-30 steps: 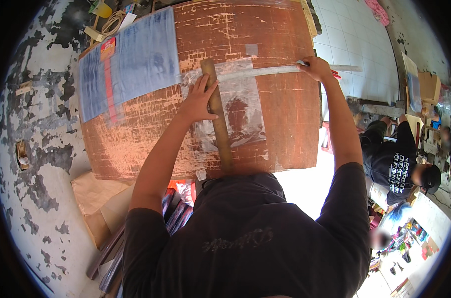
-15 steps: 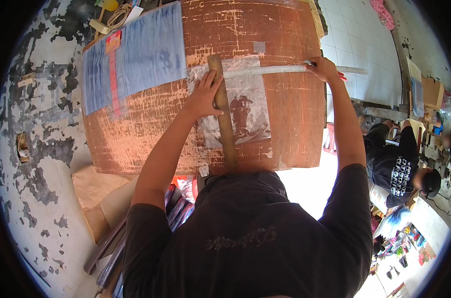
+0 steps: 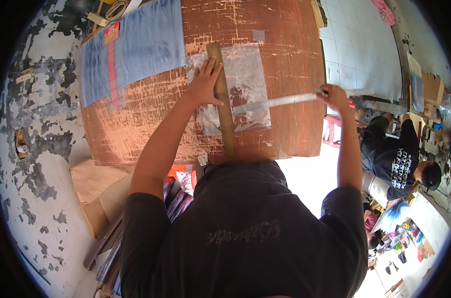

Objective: The person measures and marks clear plastic sheets on a workbench using a ruler and a marker, then checks the transparency by holding one up.

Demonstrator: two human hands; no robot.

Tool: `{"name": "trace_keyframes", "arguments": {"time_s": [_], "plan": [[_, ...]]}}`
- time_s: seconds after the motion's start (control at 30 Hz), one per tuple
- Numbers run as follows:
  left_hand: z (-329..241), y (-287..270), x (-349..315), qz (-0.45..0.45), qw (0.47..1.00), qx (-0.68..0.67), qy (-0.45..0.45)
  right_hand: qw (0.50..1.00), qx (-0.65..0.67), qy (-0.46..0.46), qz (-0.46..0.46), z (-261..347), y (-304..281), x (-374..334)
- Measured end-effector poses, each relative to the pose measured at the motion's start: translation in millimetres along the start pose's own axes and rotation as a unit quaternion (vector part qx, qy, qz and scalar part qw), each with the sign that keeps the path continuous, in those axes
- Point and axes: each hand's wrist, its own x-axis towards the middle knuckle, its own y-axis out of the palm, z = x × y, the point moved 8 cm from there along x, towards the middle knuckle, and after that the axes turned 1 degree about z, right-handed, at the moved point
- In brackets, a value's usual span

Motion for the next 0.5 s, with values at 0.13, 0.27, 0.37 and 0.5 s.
{"name": "trace_keyframes", "arguments": {"time_s": [0.13, 0.27, 0.37, 0.5], "plan": [[2, 2, -1, -0.003, 1.000, 0.000, 0.000, 0.998, 0.060, 0.023, -0.026, 7, 23, -56], [5, 5, 2, -0.002, 1.000, -0.010, 0.005, 0.997, 0.053, 0.033, -0.043, 10, 29, -76], [4, 7, 3, 0.001, 1.000, -0.010, 0.007, 0.997, 0.043, 0.030, -0.052, 13, 27, -81], [5, 7, 3, -0.003, 1.000, 0.003, 0.009, 0.996, 0.050, 0.020, -0.065, 14, 27, -82]]}}
